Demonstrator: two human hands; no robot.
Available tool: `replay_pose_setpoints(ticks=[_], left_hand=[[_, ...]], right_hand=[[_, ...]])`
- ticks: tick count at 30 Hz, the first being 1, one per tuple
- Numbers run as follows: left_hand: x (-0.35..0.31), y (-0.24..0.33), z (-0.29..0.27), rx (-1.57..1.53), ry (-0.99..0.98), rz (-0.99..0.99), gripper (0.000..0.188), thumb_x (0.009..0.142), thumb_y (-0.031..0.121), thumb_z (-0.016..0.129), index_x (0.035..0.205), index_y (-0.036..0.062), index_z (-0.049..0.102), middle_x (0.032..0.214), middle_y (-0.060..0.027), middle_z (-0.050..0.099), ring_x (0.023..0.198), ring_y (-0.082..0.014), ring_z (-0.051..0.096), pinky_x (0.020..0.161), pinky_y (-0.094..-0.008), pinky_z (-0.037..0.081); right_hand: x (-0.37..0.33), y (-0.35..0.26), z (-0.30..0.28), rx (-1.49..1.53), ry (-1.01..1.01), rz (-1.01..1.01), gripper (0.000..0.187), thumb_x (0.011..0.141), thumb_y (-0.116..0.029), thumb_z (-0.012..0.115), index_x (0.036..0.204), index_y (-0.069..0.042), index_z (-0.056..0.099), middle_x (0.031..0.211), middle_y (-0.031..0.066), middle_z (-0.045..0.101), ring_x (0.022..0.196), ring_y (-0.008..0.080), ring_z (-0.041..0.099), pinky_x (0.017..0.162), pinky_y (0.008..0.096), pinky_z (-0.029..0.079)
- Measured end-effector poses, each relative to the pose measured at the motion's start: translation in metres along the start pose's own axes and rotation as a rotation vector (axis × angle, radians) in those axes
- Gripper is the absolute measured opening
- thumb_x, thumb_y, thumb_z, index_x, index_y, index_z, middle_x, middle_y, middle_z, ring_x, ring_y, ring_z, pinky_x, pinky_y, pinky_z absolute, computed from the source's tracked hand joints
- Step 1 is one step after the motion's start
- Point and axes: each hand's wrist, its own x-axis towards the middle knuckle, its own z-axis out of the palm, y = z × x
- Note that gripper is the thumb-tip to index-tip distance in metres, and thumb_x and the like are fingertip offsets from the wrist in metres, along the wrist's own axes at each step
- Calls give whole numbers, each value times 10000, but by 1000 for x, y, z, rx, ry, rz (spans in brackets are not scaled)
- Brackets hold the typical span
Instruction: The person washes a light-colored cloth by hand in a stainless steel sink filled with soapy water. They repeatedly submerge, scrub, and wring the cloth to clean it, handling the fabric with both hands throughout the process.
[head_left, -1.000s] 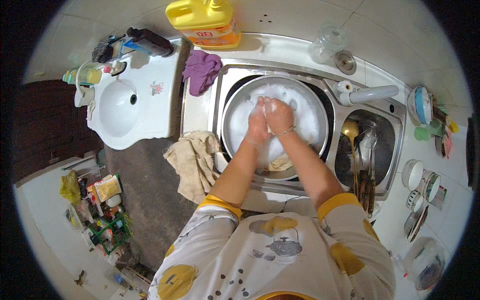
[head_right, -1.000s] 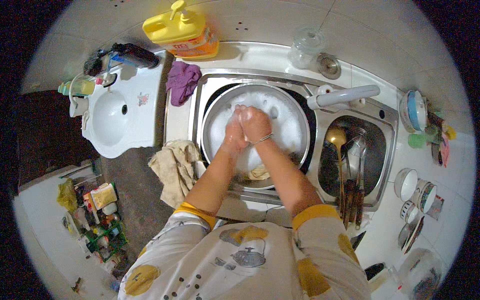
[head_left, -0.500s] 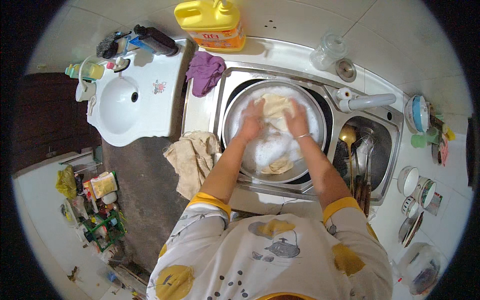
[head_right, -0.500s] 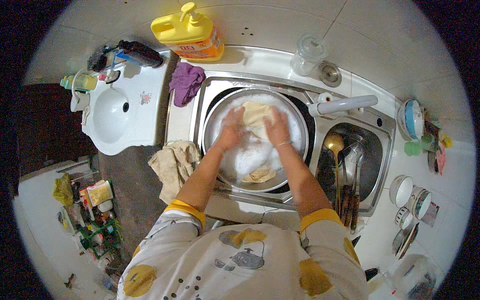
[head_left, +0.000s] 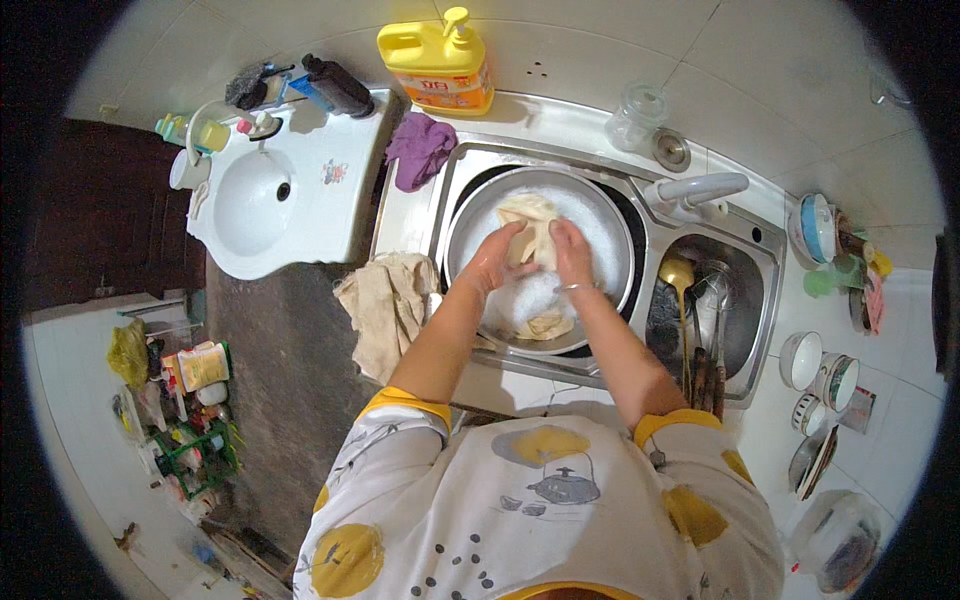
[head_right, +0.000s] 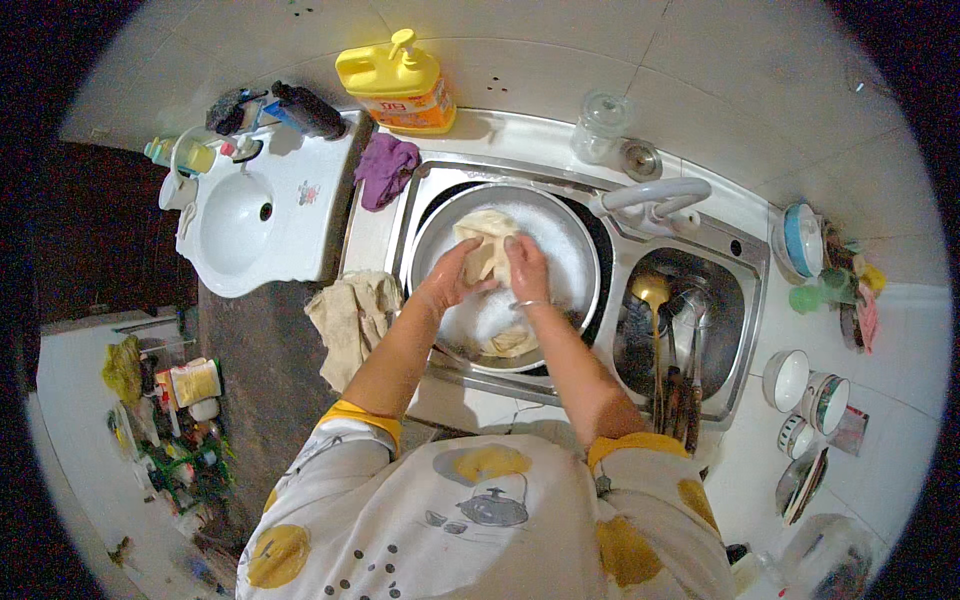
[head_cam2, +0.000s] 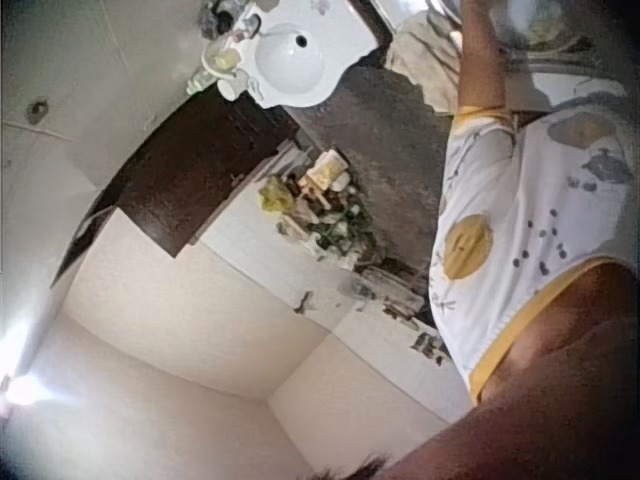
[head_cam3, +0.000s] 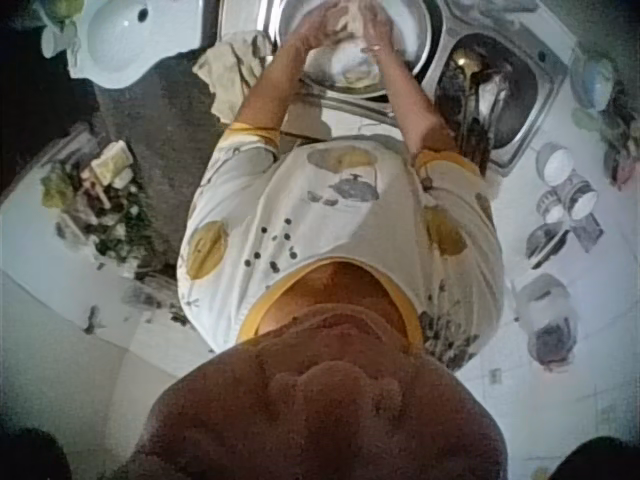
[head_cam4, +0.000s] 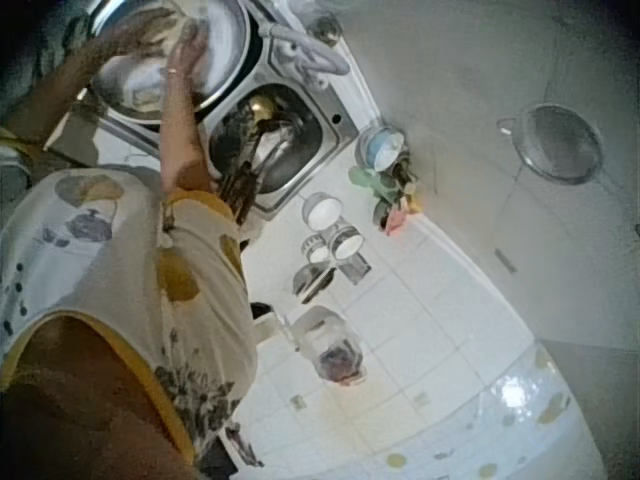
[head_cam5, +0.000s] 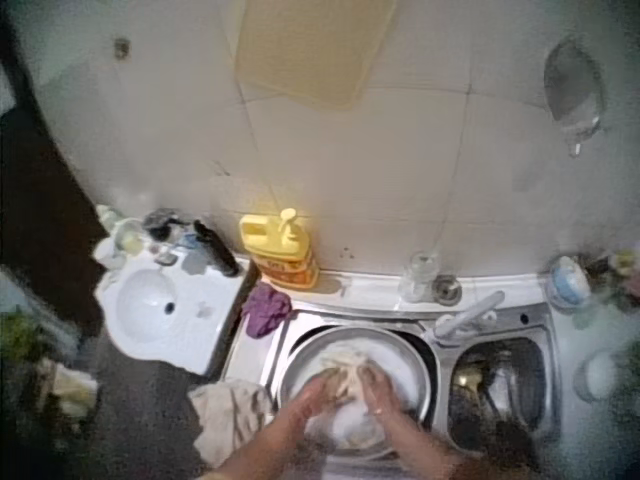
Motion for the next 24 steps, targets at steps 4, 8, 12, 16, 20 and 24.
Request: replay_pose_setpoints(ticks=[4,8,12,16,20,24], left_hand=[[-27,-16,24,-120,-182,134,284,800,167,562,1048,46,495,904,-71,566,749,-162,567,612,-290,489],[-46,-6,18,79,-252,152,327,768,128,584,1070,45,487,860,-70,583,681,-148,567,603,-267,493],[-69,14,25,544,-384,162,436,722,167,652,1100,40,478,900,-50,575,728,-114,536,658,-254,468],[-85,12,42,814,-520,287,515,683,255,702,1103,40,496,1009,-40,565,859,-128,512,742,-287,430],[-63,5,25,1190,-352,299,432,687,250,686,1040,53,535,944,-105,602,845,-194,562,755,-319,435],[-67,-2,32,1577,-123,544,298,704,197,595,977,86,560,853,-166,610,804,-296,590,724,-359,456]], right_hand=[[-22,11,-13,-384,-146,-385,329,850,-271,423,822,22,568,864,182,546,814,300,520,779,341,389],[-24,-36,-52,-554,-181,-499,251,724,-116,562,961,-37,537,1035,174,488,924,318,504,817,369,402],[-31,-93,-62,-1057,-443,-886,700,659,-117,625,1275,-149,293,1277,172,324,1014,353,482,848,385,415],[-30,-110,-50,-1054,-801,-735,656,647,-120,625,1242,-148,352,1247,190,375,1001,348,495,832,384,421],[-16,-95,-53,-1215,-834,-748,198,668,-93,563,853,-23,566,851,192,595,858,316,565,739,388,450],[-14,-84,-52,-1408,-931,-355,166,703,-129,532,768,23,552,647,179,568,625,314,575,614,393,466]])
